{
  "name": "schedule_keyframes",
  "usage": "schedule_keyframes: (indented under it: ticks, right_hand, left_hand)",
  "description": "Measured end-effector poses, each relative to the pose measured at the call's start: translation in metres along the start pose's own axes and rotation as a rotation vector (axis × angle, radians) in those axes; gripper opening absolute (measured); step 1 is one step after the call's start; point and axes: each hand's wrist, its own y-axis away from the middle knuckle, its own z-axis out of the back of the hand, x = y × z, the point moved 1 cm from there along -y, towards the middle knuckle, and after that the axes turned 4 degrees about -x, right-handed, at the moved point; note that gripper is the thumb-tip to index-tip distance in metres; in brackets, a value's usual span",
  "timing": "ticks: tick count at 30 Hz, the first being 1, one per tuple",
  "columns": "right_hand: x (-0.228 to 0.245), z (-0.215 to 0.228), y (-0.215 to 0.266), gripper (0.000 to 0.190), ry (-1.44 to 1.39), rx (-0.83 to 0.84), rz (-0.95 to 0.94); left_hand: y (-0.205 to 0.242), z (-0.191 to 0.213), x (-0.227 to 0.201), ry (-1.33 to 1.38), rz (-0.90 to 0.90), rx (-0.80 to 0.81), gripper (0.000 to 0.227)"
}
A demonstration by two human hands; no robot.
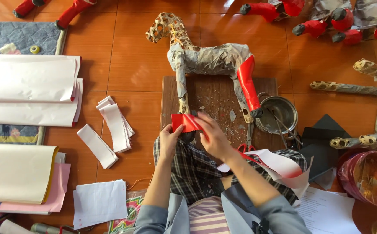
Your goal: Decorating paper-based animal crafts by gluing on colored paper strips.
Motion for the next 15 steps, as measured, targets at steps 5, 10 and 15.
schedule_keyframes:
  ticks: [5, 10, 15]
  right_hand:
    - [-0.040, -0.059, 0.085, 0.040, -0.599, 0.272, -1.121]
    - [-0.066, -0.092, 0.081, 0.042, -1.329, -0.166, -1.601]
    - [-0.039, -0.078, 0.037, 0.030, -1.172, -0.555, -1.232]
  left_hand:
    - [0.005, -0.001, 0.000, -0.025, 0.001, -0.033, 0.022]
    - [0.003, 0.003, 0.008, -0.006, -0.028, -0.055, 0.020]
    - [0.006, 0.003, 0.010, 0.069, -0.023, -0.059, 0.018]
